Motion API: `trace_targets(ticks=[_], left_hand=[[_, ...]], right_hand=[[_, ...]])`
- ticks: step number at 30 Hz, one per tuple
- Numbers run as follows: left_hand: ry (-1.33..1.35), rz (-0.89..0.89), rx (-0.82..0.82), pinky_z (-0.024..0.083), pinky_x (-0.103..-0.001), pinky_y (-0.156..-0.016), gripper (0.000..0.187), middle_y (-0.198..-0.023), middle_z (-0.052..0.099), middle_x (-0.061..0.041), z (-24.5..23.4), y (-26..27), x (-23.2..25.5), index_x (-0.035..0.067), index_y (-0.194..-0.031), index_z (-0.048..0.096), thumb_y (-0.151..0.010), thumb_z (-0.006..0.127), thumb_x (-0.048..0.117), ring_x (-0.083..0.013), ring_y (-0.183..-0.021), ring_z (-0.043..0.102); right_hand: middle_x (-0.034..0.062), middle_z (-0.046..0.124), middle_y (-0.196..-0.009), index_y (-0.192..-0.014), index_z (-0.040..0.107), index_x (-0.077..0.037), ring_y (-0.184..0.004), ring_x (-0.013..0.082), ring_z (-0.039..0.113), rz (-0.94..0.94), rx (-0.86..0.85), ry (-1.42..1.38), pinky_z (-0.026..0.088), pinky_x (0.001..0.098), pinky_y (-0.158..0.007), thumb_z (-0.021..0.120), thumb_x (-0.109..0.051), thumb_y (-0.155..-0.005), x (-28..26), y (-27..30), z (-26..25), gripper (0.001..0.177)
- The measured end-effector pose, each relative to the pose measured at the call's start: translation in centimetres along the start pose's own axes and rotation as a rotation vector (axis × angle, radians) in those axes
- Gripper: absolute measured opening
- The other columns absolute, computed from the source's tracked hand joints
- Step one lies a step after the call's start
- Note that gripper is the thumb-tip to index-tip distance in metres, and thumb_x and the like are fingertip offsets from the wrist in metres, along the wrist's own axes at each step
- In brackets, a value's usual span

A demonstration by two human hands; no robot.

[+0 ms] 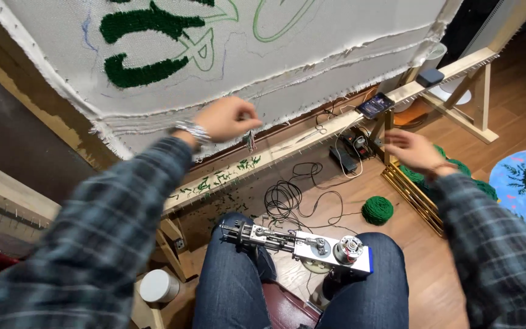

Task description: Tufting a rug design with green yarn using a tufting gun and adjusting the yarn manually.

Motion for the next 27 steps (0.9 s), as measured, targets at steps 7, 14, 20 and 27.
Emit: trace_targets(ticks=[7, 14, 20, 27], left_hand=[[-0.520, 0.244, 0.173, 0.059, -0.040, -0.072, 0.016, -0.086, 0.073, 0.003, 7.5, -5.6, 6.0, 0.028, -0.105, 0.070, -0.103, 0.059, 0.039, -0.0246, -0.081, 0.076], [-0.740, 0.384, 0.261, 0.058, -0.038, -0.066, 0.015, -0.086, 0.073, -0.001, 7.7, -2.2, 1.3, 0.023, -0.107, 0.064, -0.106, 0.050, 0.030, -0.0255, -0.070, 0.075], [-0.803, 0.441, 0.249, 0.058, -0.037, -0.060, 0.014, -0.084, 0.072, 0.000, 7.8, 0.3, 0.9, 0.019, -0.103, 0.066, -0.105, 0.052, 0.018, -0.0218, -0.066, 0.074], [-0.807, 0.552, 0.231, 0.060, -0.039, -0.063, 0.017, -0.089, 0.074, 0.001, 14.0, -3.5, 2.1, 0.022, -0.105, 0.064, -0.098, 0.051, 0.013, -0.0214, -0.072, 0.076]], right_hand=[[0.0342, 0.048, -0.153, -0.151, 0.046, 0.005, -0.148, 0.0466, 0.038, -0.316, -0.479, -0.392, 0.036, 0.0605, -0.120, 0.064, -0.006, -0.100, -19.9, 3.7, 14.7, 0.056], [-0.0062, 0.037, -0.056, -0.092, 0.071, -0.003, -0.049, 0.0058, 0.039, 0.061, -0.347, -0.394, 0.031, 0.0212, -0.048, 0.057, -0.031, -0.110, -7.0, 2.4, 10.4, 0.036], [0.0071, 0.066, -0.076, -0.099, 0.078, -0.024, -0.078, 0.0279, 0.062, 0.297, 0.111, 0.275, 0.047, 0.0391, -0.064, 0.056, -0.059, -0.104, 22.2, -1.4, -0.5, 0.042], [0.0094, 0.071, -0.139, -0.142, 0.069, -0.027, -0.132, 0.0361, 0.062, 0.134, -0.043, 0.349, 0.048, 0.0504, -0.112, 0.070, -0.058, -0.093, 6.8, -1.8, 5.9, 0.059]])
Point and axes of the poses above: each hand's wrist, its own y-axis away from the middle knuckle, its own z-axis out of the palm, x = y × z, the point moved 10 cm from there along -y, towards the middle knuckle
